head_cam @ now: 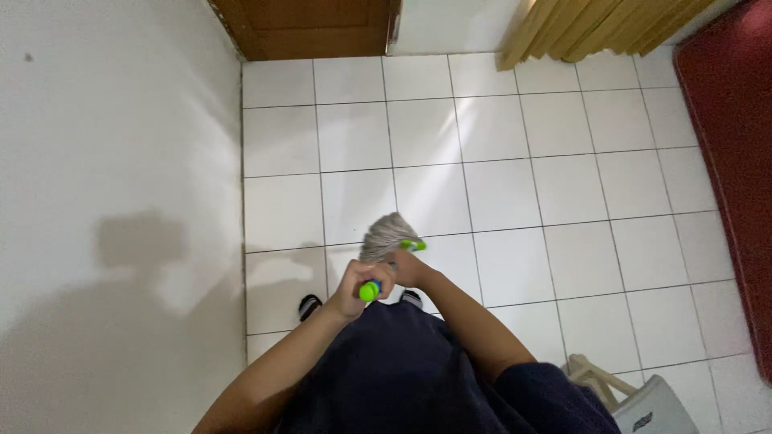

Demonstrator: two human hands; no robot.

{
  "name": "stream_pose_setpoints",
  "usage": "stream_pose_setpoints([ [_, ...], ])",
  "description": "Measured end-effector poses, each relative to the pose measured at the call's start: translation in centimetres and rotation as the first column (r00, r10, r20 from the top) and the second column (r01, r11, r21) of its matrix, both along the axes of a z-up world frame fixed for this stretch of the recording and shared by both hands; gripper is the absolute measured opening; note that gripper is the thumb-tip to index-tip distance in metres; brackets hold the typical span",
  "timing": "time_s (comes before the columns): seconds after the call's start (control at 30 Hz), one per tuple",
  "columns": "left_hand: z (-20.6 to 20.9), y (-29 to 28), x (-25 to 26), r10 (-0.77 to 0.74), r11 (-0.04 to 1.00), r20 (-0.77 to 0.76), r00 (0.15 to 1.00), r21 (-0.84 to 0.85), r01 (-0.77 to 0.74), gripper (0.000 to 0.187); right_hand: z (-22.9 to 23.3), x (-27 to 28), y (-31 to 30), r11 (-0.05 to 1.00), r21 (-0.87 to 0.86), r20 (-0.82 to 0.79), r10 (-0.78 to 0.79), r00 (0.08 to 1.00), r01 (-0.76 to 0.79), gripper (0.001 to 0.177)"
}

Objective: The person mops a tiled entryway floor using a string mop with a blue and green handle. They move the mop back and forth across the tiles near a wooden door and a yellow curtain, covering the area systematically.

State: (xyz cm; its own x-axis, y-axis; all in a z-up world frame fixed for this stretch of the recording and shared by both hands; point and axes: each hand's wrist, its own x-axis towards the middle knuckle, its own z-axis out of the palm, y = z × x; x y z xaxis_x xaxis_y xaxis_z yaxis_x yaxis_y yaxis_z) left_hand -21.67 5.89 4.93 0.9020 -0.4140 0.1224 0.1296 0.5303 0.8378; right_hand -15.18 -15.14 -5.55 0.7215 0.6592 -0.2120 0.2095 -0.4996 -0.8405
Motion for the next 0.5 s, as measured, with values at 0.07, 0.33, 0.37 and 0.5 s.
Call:
stream_pose_setpoints([
  [0.07,0.0,-2.7,0.6,-0.094,0.996,-0.05,0.994,-0.006,0.094,0.082,-1.0,-0.9,-4.0,0.997,-0.018,-0.055,-0.072,0.996,0.071,0.041],
  [0.33,-2.0,-10.7,2.3,-0.284,0.959,-0.143,0.948,-0.039,0.281,0.094,-5.8,-3.5,-16.5,0.957,-0.119,-0.089,-0.275,0.957,0.264,0.029],
  [0.37,-2.8,-11.1,2.2,-0.295,0.954,-0.19,0.936,-0.01,0.299,0.093,-5.8,-3.7,-17.1,0.952,-0.12,-0.096,-0.292,0.951,0.281,0.025],
  [0.5,-3.7,-10.7,0.6,-0.296,0.949,-0.28,0.913,0.026,0.316,0.089,-6.2,-3.5,-16.9,0.968,-0.116,-0.081,-0.233,0.969,0.223,0.022],
])
